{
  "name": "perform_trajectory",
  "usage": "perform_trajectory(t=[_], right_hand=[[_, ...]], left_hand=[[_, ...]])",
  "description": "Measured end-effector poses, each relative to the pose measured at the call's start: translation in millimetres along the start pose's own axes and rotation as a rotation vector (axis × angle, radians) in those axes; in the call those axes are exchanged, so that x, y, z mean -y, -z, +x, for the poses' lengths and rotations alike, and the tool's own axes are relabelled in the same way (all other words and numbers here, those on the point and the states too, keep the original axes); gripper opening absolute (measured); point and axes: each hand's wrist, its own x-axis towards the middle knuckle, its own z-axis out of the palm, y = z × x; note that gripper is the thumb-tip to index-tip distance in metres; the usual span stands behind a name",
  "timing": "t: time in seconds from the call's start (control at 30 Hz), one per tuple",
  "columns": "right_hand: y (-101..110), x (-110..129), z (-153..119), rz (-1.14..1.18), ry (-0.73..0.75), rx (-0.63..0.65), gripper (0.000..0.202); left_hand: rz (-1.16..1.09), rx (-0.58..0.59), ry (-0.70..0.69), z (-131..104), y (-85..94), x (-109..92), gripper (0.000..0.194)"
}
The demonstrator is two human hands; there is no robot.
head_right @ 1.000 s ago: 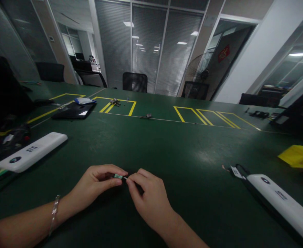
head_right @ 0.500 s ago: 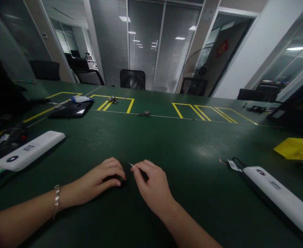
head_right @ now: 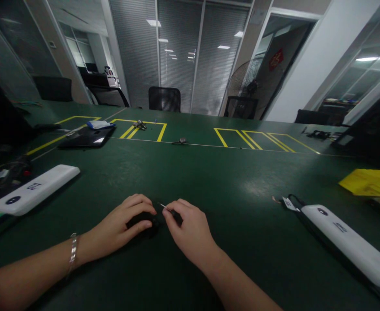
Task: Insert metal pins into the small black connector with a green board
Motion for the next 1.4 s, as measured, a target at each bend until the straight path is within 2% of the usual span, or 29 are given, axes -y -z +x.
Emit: perform_trajectory(t=[0.1,0.2,0.33,0.4,0.53,0.77,0.93,1.03,1.13,1.23,1.4], right_hand=[[1,0,0,-0.039,-0.011,0.042,0.013],[3,2,-1,-0.065,0.024,0.085,0.020],[3,6,-3,-0.075,0.100,0.151,0.040],[3,7,-4,-0.076,0.109,0.160,0.046],[2,7,-4,-0.086,0.093,0.155,0.047],[2,7,-3,-0.072,0.086,0.165,0.044],[-5,0,-5,-0.016,0.083,0.088,0.050],[-7,-5,-5,0.056,0.032,0.004,0.051],[-6,-5,-4,0.135,-0.022,-0.087,0.048],[-4,-2,-4,0.197,0.001,-0.158,0.047],[-5,3,-8,0.212,0.093,-0.143,0.048]], left_hand=[[0.068,-0.027,0.046,-1,-2.0,-2,0.034],[0.128,-0.028,0.053,-1,-6.7,-2,0.050],[0.121,0.002,0.012,-3,-11.1,-1,0.033],[0.091,0.020,-0.026,-3,-11.7,-1,0.030],[0.021,0.029,-0.064,-3,-11.8,0,0.034],[-0.058,-0.015,-0.035,-2,-11.0,2,0.034],[-0.061,0.000,-0.003,-1,-9.9,2,0.032],[-0.216,-0.023,0.040,-2,-9.4,2,0.031],[-0.500,-0.039,0.104,-2,-11.5,3,0.037],[-0.750,-0.016,0.149,-1,-15.7,5,0.042],[-0.817,-0.024,0.167,0,-19.2,5,0.041]])
